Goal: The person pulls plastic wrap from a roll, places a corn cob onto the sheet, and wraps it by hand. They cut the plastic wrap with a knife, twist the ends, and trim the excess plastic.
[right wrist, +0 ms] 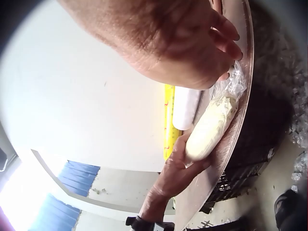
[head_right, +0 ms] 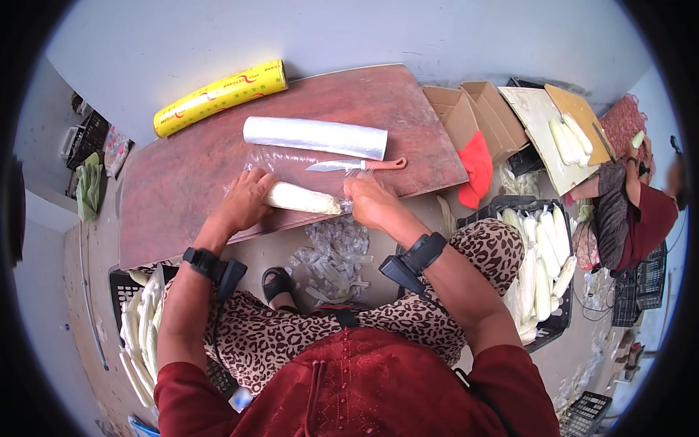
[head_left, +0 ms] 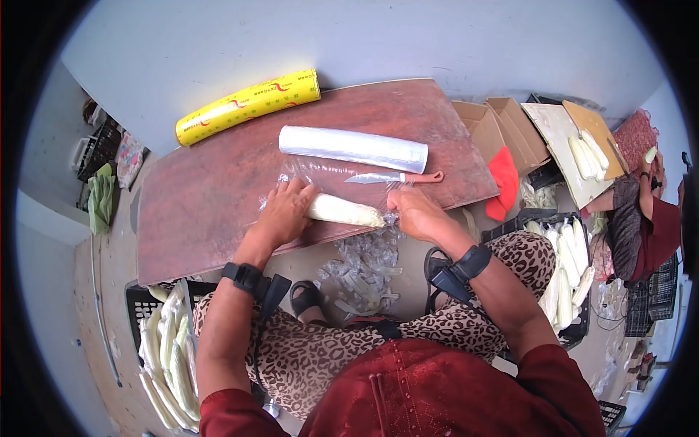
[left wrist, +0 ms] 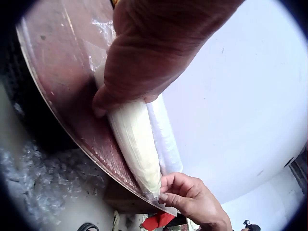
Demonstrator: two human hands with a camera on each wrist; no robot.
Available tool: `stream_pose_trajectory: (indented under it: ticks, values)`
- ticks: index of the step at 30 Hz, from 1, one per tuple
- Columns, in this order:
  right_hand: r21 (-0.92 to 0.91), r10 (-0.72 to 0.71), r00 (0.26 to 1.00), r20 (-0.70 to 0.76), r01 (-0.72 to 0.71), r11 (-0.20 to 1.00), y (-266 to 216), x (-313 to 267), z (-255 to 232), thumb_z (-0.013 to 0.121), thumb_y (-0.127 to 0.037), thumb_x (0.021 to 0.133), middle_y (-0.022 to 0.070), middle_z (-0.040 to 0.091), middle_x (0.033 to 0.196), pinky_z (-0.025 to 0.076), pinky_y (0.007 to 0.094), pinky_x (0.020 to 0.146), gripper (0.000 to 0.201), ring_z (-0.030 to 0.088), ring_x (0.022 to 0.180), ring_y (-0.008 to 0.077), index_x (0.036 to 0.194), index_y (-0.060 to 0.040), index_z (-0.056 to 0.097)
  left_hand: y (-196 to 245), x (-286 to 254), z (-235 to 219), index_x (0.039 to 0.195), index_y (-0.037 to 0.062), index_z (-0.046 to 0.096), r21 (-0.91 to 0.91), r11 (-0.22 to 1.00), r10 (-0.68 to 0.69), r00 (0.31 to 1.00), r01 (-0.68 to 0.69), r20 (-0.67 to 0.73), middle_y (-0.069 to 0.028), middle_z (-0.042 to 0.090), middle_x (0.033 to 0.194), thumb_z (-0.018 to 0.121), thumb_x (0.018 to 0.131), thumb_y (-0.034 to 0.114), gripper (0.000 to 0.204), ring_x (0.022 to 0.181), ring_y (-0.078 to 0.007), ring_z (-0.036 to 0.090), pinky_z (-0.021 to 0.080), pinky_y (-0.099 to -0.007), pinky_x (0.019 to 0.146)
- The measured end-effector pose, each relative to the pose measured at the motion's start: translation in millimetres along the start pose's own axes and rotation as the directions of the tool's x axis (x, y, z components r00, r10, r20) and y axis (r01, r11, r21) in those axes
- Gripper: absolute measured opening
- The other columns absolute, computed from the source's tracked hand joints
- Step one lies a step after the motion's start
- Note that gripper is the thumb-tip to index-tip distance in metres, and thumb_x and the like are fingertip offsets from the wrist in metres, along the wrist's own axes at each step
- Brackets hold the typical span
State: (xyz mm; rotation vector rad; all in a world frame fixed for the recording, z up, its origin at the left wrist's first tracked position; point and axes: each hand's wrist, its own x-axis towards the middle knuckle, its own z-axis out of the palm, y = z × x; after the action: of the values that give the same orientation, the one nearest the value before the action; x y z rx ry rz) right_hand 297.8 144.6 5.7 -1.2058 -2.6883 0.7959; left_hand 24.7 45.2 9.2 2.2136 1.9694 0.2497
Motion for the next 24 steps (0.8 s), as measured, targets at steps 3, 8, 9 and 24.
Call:
stream_pose_trajectory:
  ticks: [3, 8, 9, 24]
  values:
    - [0.008, 0.021, 1.0, -0.015, -0.021, 1.0, 1.4, -0.6, 1.5, 0.053, 0.005, 0.075, 0.0182, 0.063, 0.103, 0.048, 0.0472, 0.082, 0.024, 0.06, 0.101, 0.0384, 0.095, -0.0059, 0.06, 0.1, -1.9, -1.0, 0.121, 0.0126, 0.053, 0.001, 1.0, -0.014, 1.0, 0.014, 0.012, -0.0142, 0.053, 0.117, 0.064, 0.076, 0.006, 0.047, 0.112, -0.0364, 0.051, 0.041, -0.0475, 0.095]
    - [-0.064, 0.058, 0.997, 0.057, -0.054, 0.997, 5.3, 2.7, 5.4, 0.054, 0.002, 0.075, 0.0194, 0.065, 0.096, 0.05, 0.0484, 0.078, 0.019, 0.062, 0.096, 0.0399, 0.09, -0.0056, 0.062, 0.7, -1.1, -0.4, 0.12, 0.0122, 0.053, 0.015, 1.0, -0.023, 1.0, 0.023, 0.021, -0.0144, 0.053, 0.117, 0.062, 0.078, 0.007, 0.043, 0.113, -0.0365, 0.051, 0.041, -0.0478, 0.096]
    - [-0.077, 0.066, 0.995, 0.072, -0.06, 0.995, 4.4, 3.2, 5.3, 0.055, 0.002, 0.075, 0.0196, 0.066, 0.095, 0.05, 0.0487, 0.077, 0.017, 0.063, 0.095, 0.0403, 0.089, -0.0055, 0.062, 0.8, -1.4, -0.5, 0.12, 0.012, 0.053, 0.016, 1.0, -0.024, 0.999, 0.023, 0.022, -0.0144, 0.053, 0.118, 0.062, 0.078, 0.007, 0.043, 0.113, -0.0365, 0.051, 0.041, -0.0477, 0.096]
    - [-0.107, 0.065, 0.993, 0.098, -0.055, 0.993, 3.8, -5.2, -5.0, 0.059, 0.0, 0.071, 0.0218, 0.063, 0.077, 0.05, 0.0451, 0.065, 0.005, 0.063, 0.078, 0.0413, 0.074, -0.0027, 0.062, 0.3, -3.0, 0.1, 0.12, 0.0109, 0.053, 0.005, 0.999, -0.038, 0.999, 0.038, 0.03, -0.0137, 0.053, 0.119, 0.061, 0.077, 0.005, 0.045, 0.114, -0.0358, 0.05, 0.041, -0.0469, 0.096]
